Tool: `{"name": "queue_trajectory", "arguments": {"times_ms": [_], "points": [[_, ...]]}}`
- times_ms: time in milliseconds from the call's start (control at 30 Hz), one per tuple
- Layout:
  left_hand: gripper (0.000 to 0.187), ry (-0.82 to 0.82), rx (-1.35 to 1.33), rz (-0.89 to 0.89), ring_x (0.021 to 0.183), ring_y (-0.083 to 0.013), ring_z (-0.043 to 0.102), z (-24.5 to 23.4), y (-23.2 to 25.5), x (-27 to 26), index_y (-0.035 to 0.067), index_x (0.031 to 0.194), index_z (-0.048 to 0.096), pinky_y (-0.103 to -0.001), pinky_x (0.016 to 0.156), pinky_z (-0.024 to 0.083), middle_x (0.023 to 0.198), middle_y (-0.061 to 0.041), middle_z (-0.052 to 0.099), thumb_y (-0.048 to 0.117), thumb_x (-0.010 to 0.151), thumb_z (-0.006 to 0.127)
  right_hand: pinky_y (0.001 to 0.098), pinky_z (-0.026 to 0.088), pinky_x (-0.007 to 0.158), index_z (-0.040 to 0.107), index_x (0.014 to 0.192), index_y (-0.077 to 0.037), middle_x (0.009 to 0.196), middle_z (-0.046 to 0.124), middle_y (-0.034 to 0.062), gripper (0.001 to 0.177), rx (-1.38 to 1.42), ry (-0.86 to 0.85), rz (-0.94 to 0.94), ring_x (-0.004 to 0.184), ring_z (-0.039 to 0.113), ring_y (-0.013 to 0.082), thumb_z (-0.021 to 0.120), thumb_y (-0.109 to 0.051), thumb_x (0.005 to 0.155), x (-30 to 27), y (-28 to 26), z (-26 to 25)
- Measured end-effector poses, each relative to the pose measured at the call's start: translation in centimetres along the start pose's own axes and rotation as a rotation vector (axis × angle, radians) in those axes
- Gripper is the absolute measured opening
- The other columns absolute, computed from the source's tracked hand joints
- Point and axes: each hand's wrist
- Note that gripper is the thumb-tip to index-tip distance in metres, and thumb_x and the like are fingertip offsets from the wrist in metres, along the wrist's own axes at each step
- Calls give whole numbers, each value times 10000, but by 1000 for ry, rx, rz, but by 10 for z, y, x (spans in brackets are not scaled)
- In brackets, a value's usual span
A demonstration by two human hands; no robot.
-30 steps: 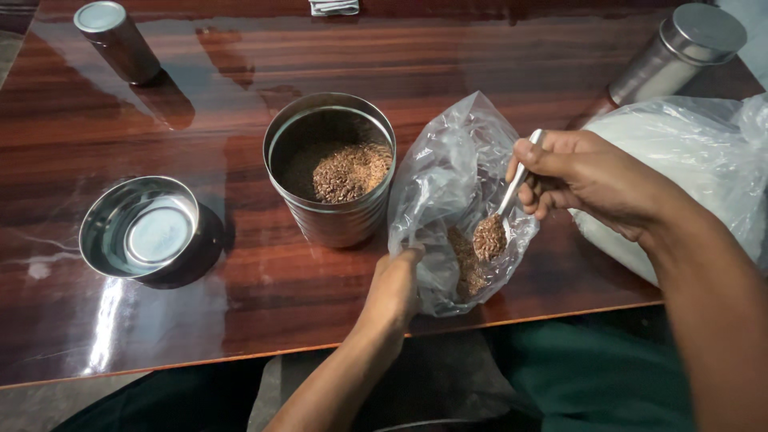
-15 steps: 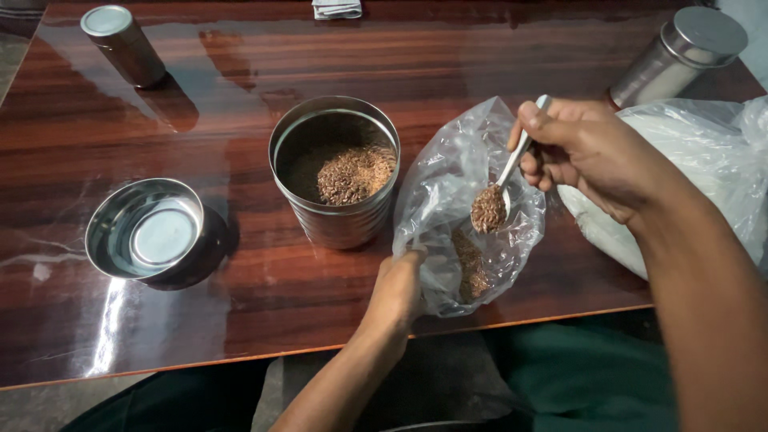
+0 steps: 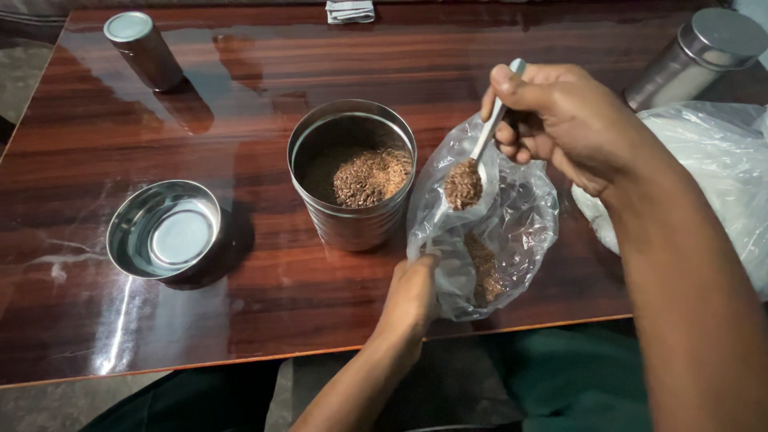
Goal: The person scoops grains from a plastic bag into a metal container using a spoon. They repeatedly transfer spoonfuls until the bag is empty, then crumple the bag and place it aside.
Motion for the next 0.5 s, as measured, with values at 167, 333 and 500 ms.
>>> {"name": "queue_trajectory", "arguments": {"times_ms": [167,333,500], "points": [[452,-4,-9,30,732,-217,652,-2,-7,3,-18,1133,705,-348,680,515,883,-141,729,310,952,452,217,461,527,632,937,-56,687,569,4,345,-19,-8,-16,586,537,70,504,-341,1084,11,-5,14],[435,-1,-74,72,694,-157,629,-3,-19,13,-28,1087,728,-307,656,483,813,-77,706,299,944,481,219,475,535,635,944,-62,697,578,-3,332,11,-22,-48,608,553,70,526,-350,1065,20,-8,31],[441,5,-47,33,583,-180,522,-5,-22,15,-42,1055,712,-355,550,404,703,-73,589,330,967,491,215,493,525,647,942,-55,691,591,1,352,13,-15,-68,599,569,67,530,-363,1067,30,-9,47]]}}
Point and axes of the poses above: each hand's wrist, its own x-axis towards the middle knuckle, its own z-axis out of the palm, y = z × x
